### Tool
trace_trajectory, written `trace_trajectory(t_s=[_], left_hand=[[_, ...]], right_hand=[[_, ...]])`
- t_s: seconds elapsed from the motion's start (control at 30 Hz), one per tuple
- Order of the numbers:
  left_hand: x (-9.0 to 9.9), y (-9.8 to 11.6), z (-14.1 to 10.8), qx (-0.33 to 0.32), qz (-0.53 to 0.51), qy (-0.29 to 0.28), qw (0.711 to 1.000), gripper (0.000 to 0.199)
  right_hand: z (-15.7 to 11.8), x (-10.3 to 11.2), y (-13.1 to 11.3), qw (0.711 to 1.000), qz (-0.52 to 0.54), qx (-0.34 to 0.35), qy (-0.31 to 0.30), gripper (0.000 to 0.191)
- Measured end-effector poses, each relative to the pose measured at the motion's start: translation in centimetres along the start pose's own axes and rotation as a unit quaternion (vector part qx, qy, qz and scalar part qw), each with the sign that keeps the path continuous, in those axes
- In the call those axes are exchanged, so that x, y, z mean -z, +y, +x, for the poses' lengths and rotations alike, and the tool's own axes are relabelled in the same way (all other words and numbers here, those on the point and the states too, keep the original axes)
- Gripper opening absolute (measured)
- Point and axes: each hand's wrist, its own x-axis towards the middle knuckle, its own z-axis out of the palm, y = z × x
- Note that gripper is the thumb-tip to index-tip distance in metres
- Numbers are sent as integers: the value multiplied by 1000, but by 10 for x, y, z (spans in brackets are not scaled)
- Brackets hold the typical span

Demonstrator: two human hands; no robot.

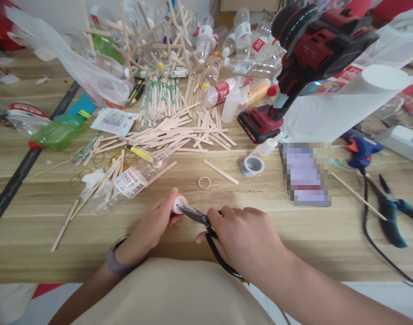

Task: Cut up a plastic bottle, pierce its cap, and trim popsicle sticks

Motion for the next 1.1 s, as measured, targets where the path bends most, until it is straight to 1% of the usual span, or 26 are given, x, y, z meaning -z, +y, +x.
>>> trace_trajectory(t_s=[0.23,0.43,0.6,0.77,1.0,1.1], left_hand=[[-1,0,-1,-1,5,-6,1000,49],[-1,-4,0,4,-18,-15,1000,47],[-2,-2,-1,7,-14,-4,1000,46],[-2,-1,-1,15,-17,-13,1000,46],[0,3,-2,33,-11,-21,999,45],[-1,6,-3,60,-15,10,998,43]], right_hand=[[2,5,-3,1000,-12,-6,-22,31],[5,8,-6,998,-68,-2,-5,27],[6,8,-7,996,-91,18,12,31],[6,4,-6,991,-121,39,35,32],[3,-2,-2,992,-105,45,45,24],[2,-5,-1,994,-85,48,58,28]])
